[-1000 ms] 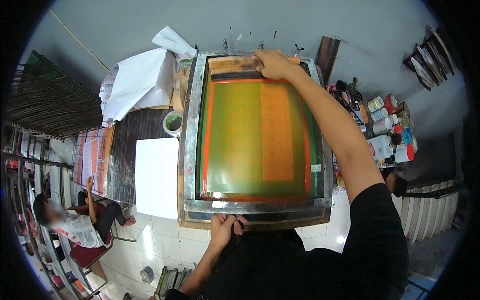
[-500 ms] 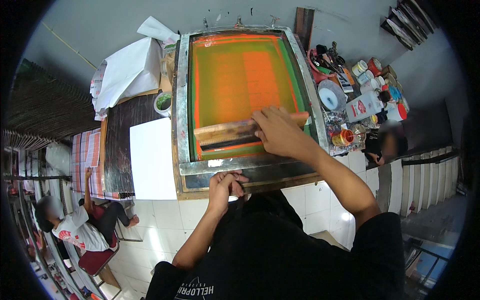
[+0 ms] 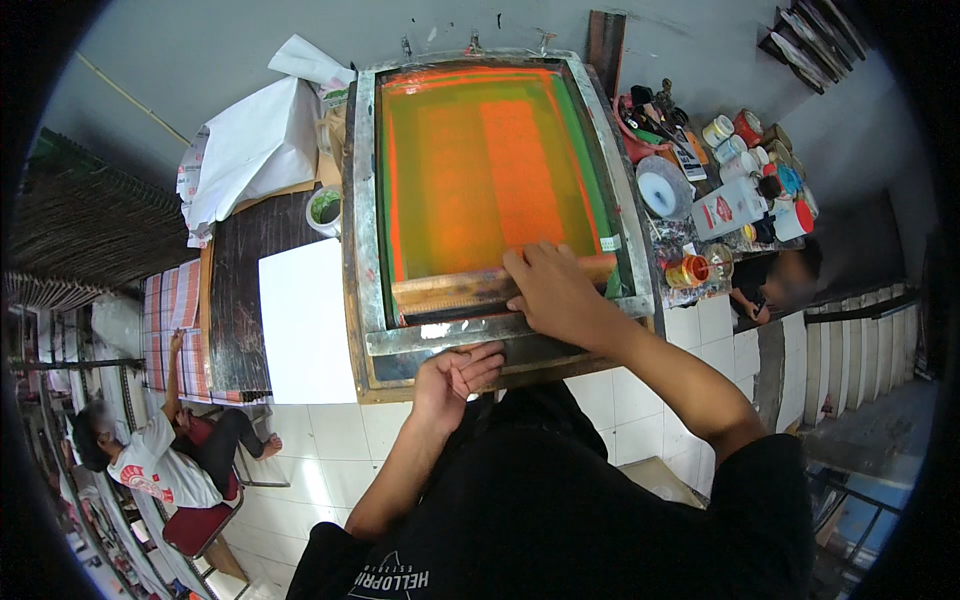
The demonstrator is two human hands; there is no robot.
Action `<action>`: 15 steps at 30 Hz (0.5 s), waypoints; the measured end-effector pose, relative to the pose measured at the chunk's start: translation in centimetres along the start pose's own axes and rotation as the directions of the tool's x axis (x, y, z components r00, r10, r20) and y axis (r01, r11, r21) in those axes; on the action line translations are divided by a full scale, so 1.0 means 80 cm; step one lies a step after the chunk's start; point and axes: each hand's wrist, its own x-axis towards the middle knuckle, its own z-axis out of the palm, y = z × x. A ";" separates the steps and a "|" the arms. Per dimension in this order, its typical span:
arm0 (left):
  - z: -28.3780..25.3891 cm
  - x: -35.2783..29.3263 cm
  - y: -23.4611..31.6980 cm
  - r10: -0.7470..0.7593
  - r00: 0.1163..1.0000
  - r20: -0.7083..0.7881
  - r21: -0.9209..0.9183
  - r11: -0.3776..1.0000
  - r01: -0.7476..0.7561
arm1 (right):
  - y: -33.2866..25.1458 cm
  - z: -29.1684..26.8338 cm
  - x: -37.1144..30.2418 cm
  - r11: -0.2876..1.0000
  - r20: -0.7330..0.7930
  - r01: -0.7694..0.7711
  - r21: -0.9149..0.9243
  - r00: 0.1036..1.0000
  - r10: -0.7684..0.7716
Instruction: The person performs screen printing by placing a paper sheet under a frame, lowering the screen, and using a squeegee to spread orange ink across the mesh for several cycles.
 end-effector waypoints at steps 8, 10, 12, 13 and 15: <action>0.012 -0.001 0.002 -0.039 0.991 -0.128 0.018 0.999 0.042 | 0.031 0.011 0.050 0.985 -0.202 0.051 -0.168 0.976 -0.085; 0.011 -0.003 0.003 -0.050 0.989 -0.136 0.005 0.999 0.052 | 0.051 0.007 0.083 0.980 -0.249 0.050 -0.192 0.964 -0.098; 0.006 -0.001 0.000 -0.055 0.990 -0.129 0.000 0.998 0.055 | 0.077 0.008 0.119 0.973 -0.276 0.048 -0.226 0.955 -0.111; 0.002 -0.001 -0.002 -0.054 0.990 -0.127 -0.002 0.999 0.054 | 0.089 0.008 0.139 0.969 -0.291 0.049 -0.242 0.949 -0.121; -0.004 -0.002 -0.004 -0.040 0.993 -0.109 0.001 0.999 0.040 | 0.114 0.002 0.180 0.976 -0.275 0.038 -0.213 0.957 -0.097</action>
